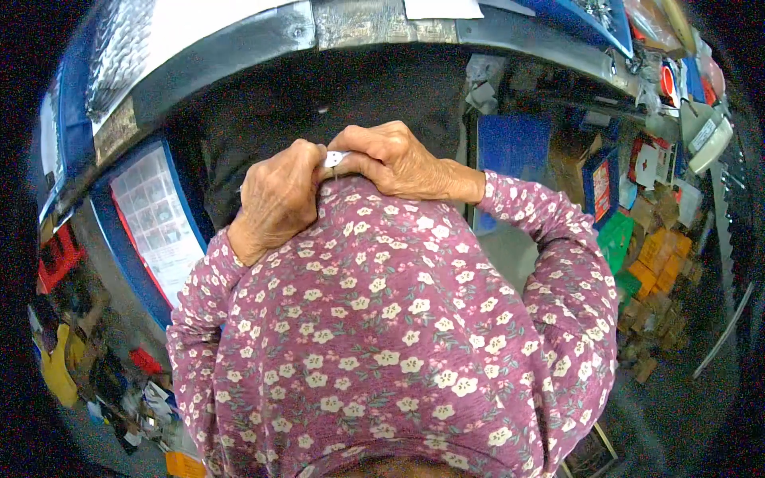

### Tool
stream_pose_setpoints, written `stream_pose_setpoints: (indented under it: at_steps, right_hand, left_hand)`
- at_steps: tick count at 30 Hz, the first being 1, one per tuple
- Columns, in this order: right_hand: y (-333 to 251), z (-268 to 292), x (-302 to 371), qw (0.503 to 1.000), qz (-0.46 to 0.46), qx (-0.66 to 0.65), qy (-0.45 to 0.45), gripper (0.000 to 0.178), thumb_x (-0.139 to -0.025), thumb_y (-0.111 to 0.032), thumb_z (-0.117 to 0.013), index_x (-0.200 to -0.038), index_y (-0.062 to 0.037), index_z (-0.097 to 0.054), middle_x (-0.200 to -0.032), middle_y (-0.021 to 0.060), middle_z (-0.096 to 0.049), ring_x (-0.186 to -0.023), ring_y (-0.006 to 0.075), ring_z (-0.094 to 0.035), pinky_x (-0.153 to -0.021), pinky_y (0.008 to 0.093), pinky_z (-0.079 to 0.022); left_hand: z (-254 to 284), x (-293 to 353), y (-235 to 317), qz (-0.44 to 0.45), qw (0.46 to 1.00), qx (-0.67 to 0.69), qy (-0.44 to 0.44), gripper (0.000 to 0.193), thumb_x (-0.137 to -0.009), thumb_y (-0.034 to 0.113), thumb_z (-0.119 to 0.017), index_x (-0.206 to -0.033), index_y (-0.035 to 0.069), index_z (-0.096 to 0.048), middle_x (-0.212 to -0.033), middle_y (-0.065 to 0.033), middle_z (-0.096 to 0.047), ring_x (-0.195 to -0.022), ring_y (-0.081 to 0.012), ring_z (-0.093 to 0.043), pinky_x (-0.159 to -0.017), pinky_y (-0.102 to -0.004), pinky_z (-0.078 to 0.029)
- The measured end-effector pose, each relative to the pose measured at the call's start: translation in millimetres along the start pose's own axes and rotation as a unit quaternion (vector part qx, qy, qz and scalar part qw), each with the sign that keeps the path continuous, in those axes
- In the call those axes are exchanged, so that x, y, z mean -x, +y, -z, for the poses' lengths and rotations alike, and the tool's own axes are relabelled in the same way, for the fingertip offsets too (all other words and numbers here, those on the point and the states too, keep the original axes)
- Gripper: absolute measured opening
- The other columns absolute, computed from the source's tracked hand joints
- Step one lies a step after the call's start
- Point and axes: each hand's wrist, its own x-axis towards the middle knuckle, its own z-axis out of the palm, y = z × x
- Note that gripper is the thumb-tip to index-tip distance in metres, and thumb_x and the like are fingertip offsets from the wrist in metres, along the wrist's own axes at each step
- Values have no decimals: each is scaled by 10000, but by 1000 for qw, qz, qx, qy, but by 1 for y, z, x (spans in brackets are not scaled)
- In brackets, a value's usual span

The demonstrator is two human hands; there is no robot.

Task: Manually assembling small hardware components at a workstation by fitting plastic and metal pieces together.

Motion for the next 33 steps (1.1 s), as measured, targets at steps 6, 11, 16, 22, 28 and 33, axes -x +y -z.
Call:
stream_pose_setpoints:
  at_steps: [6,11,16,22,28,33]
  right_hand:
    - [-3,21,-9,996,-64,-49,-23,165,-800,-101,-593,-916,16,-578,-768,136,-604,-689,269,-608,-604,320,-460]
    - [-11,62,-39,990,-92,40,102,149,-812,-113,-560,-885,11,-597,-702,71,-581,-609,115,-553,-560,251,-433]
    - [12,112,-75,941,-96,220,239,144,-796,-77,-529,-864,31,-594,-660,73,-572,-556,111,-502,-525,267,-410]
    - [58,136,-104,872,17,409,269,82,-779,-64,-563,-816,4,-592,-757,117,-584,-626,247,-577,-567,308,-453]
    - [66,141,-122,832,-22,505,230,83,-770,-95,-591,-774,-12,-586,-764,122,-582,-660,295,-583,-585,357,-464]
    - [71,140,-130,853,-41,487,183,97,-761,-101,-590,-780,-8,-573,-735,141,-566,-669,314,-580,-591,373,-458]
  left_hand:
    - [2,-15,-4,6,999,35,28,116,-741,50,-549,-800,38,-450,-677,-108,-461,-601,-260,-541,-516,-353,-429]
    - [7,-19,-11,58,990,101,82,156,-754,61,-598,-853,27,-482,-724,-130,-538,-607,-294,-568,-505,-361,-427]
    - [10,-25,-9,71,985,131,88,121,-777,51,-574,-855,26,-483,-722,-146,-551,-604,-311,-566,-508,-357,-428]
    - [18,-34,-12,108,974,181,86,89,-815,58,-521,-886,9,-502,-713,-157,-551,-586,-325,-556,-520,-380,-418]
    - [19,-41,-13,113,968,213,76,75,-813,48,-513,-877,10,-501,-684,-156,-547,-567,-305,-554,-500,-364,-407]
    - [21,-43,-12,123,964,228,63,58,-810,39,-510,-859,8,-504,-678,-149,-545,-527,-289,-528,-481,-348,-394]
